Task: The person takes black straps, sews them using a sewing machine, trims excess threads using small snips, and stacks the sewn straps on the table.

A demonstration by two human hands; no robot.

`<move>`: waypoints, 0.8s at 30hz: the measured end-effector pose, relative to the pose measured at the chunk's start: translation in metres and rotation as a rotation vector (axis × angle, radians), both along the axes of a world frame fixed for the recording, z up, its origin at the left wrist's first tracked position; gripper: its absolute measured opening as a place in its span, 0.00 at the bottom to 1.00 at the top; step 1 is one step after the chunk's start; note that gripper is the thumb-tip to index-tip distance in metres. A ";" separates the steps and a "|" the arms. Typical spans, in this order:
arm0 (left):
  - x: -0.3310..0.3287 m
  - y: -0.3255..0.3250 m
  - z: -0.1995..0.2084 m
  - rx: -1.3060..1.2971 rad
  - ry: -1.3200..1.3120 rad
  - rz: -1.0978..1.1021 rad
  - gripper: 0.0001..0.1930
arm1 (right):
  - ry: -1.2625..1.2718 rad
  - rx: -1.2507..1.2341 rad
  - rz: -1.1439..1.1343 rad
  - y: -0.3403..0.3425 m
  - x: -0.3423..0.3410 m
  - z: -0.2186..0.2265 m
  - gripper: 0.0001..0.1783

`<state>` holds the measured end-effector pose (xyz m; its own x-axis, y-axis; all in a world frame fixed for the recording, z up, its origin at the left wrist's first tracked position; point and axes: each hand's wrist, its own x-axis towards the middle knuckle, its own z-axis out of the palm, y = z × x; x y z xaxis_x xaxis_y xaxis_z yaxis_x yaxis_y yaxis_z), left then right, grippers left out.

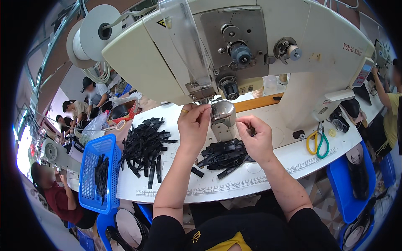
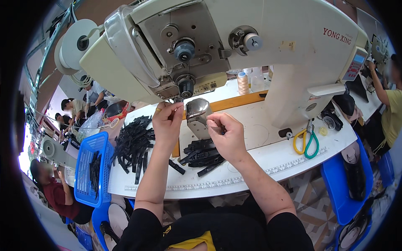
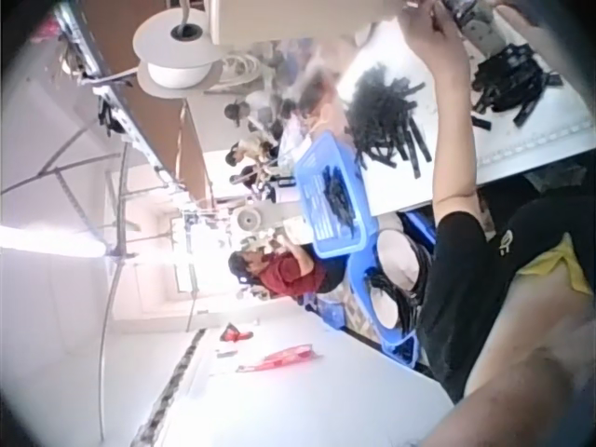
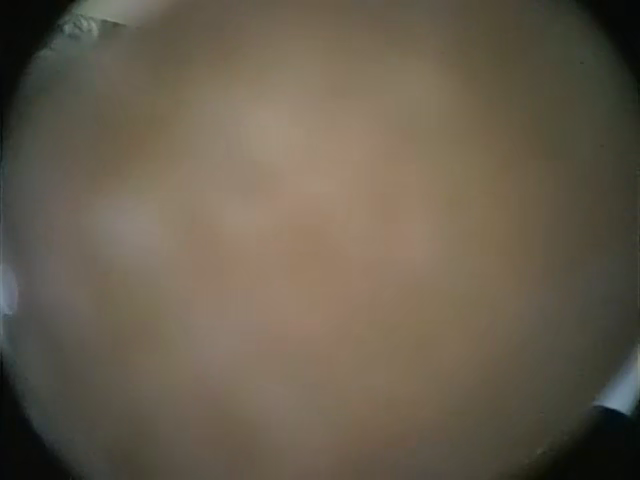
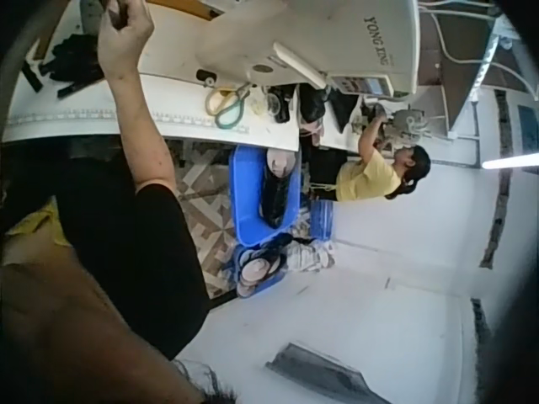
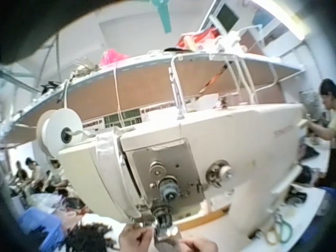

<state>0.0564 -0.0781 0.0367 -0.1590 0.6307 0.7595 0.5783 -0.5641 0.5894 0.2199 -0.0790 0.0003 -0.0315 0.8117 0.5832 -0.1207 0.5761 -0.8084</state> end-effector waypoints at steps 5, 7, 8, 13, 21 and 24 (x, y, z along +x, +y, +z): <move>0.006 0.007 -0.003 0.044 0.086 0.037 0.04 | -0.023 -0.010 -0.021 0.003 0.010 -0.006 0.03; 0.006 0.014 -0.009 0.097 0.111 0.046 0.04 | -0.032 -0.020 -0.018 0.004 0.012 -0.007 0.03; 0.006 0.017 -0.011 0.151 0.134 0.053 0.05 | -0.041 -0.029 -0.017 0.004 0.013 -0.008 0.03; 0.008 0.023 -0.013 0.161 0.157 0.070 0.05 | -0.031 -0.002 -0.024 0.008 0.014 -0.012 0.02; 0.005 0.027 -0.016 0.154 0.166 0.078 0.05 | -0.021 -0.024 -0.011 0.014 0.012 -0.017 0.02; 0.004 0.029 -0.016 0.154 0.149 0.082 0.05 | -0.039 -0.017 -0.013 0.015 0.010 -0.017 0.02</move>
<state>0.0607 -0.0494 0.0203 -0.0838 0.4949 0.8649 0.7000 -0.5884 0.4046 0.2302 -0.0637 -0.0171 -0.0433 0.8218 0.5681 -0.0811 0.5638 -0.8219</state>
